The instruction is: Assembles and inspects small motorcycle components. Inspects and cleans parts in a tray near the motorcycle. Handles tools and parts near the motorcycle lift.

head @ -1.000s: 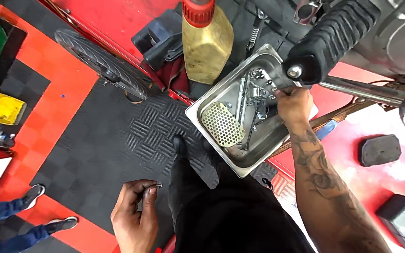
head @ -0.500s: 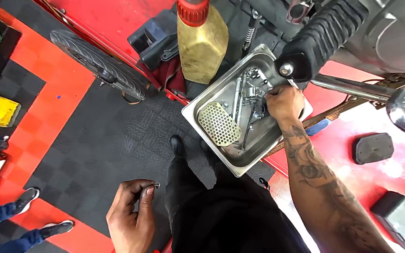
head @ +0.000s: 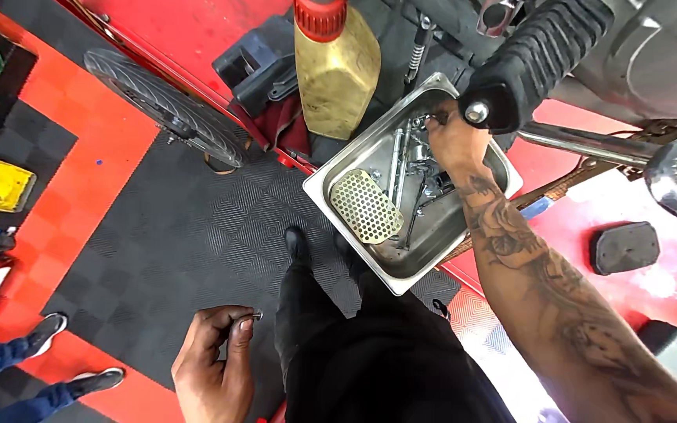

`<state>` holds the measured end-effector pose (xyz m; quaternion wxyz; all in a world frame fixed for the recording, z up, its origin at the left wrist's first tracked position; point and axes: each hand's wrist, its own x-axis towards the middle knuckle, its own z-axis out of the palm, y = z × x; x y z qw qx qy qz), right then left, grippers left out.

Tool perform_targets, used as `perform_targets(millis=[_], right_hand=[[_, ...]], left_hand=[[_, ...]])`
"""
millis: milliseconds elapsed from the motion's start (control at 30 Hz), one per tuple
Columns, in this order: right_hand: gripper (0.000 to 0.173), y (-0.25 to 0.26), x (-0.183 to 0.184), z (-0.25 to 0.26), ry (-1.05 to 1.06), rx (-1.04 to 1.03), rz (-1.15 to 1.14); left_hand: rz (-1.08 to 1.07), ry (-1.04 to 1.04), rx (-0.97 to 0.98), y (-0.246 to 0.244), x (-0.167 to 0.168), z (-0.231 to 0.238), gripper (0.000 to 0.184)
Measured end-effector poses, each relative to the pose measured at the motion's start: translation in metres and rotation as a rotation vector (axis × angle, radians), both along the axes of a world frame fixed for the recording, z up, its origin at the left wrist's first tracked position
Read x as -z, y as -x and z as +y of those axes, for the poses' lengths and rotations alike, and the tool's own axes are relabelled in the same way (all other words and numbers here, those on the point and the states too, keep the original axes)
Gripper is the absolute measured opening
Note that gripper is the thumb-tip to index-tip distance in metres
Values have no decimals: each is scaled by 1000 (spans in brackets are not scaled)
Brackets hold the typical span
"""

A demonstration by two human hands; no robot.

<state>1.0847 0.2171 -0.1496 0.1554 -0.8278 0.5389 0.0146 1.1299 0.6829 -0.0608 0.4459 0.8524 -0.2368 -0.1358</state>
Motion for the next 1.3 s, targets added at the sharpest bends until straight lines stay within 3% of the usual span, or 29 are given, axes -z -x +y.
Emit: perform_targets(millis=[100, 400, 567, 667, 800, 1167, 1300], right_hand=[[33, -16, -22, 10, -70, -37, 25], [31, -17, -32, 10, -129, -71, 38], [29, 20, 17, -12, -267, 72, -409], [20, 30, 4, 4, -525, 179, -707], [15, 35, -11, 15, -695, 195, -831], [15, 36, -19, 18, -780, 145, -882], [17, 22, -6, 22, -617, -31, -696]], left_hand=[[-14, 1, 1, -1, -2, 0, 21], [-10, 3, -27, 1, -2, 7, 21], [-1, 10, -44, 1, -1, 9, 20], [-1, -8, -40, 1, -1, 6, 20], [-3, -3, -25, 0, -2, 0, 19], [-14, 6, 4, -2, -3, 0, 20], [-8, 6, 8, -1, -2, 1, 20]])
